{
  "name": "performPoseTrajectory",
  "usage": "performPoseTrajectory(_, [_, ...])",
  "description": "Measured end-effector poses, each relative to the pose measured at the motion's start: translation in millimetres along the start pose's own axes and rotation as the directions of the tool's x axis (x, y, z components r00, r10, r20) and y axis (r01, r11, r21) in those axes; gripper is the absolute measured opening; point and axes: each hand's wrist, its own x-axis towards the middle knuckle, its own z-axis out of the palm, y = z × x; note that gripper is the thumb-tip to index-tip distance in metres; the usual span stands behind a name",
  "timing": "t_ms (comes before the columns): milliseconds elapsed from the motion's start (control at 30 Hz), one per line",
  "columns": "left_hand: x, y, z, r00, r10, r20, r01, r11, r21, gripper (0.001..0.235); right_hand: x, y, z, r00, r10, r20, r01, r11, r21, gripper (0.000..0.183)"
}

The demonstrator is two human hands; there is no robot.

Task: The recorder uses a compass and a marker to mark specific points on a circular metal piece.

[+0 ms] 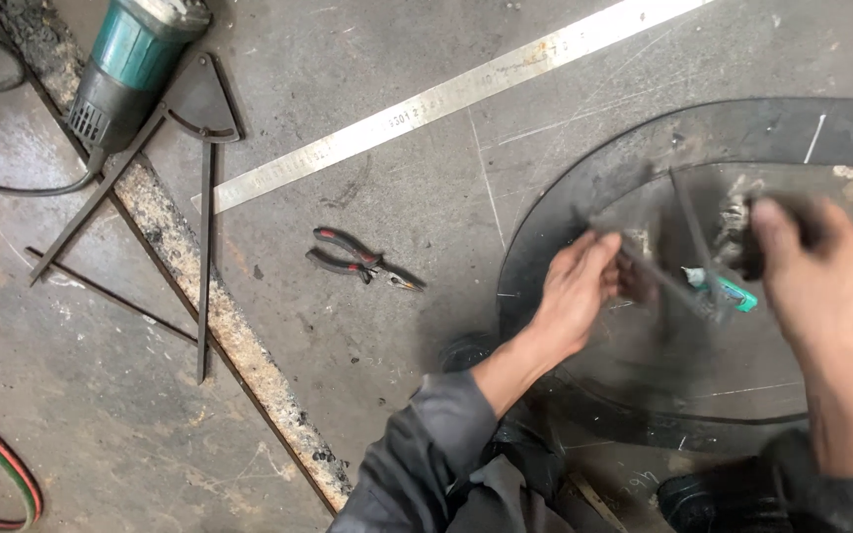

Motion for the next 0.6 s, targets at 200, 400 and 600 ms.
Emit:
performPoseTrajectory(200, [-83.0, 28.5, -31.3, 0.975, -0.113, 0.189, 0.034, 0.925, 0.378, 0.036, -37.6, 67.4, 19.9, 0.83, -0.538, 0.148, 0.48, 0.551, -0.682, 0.04])
performPoseTrajectory(400, [-114.7, 20.9, -54.9, 0.908, -0.272, 0.319, 0.164, 0.931, 0.327, 0.027, -4.0, 34.9, 26.2, 0.792, -0.594, 0.14, 0.592, 0.692, -0.413, 0.041])
performPoseTrajectory(600, [-110.9, 25.5, -49.6, 0.907, -0.273, 0.322, 0.096, 0.876, 0.472, 0.027, 28.5, -24.9, 52.6, 0.765, -0.554, 0.329, 0.643, 0.619, -0.452, 0.029])
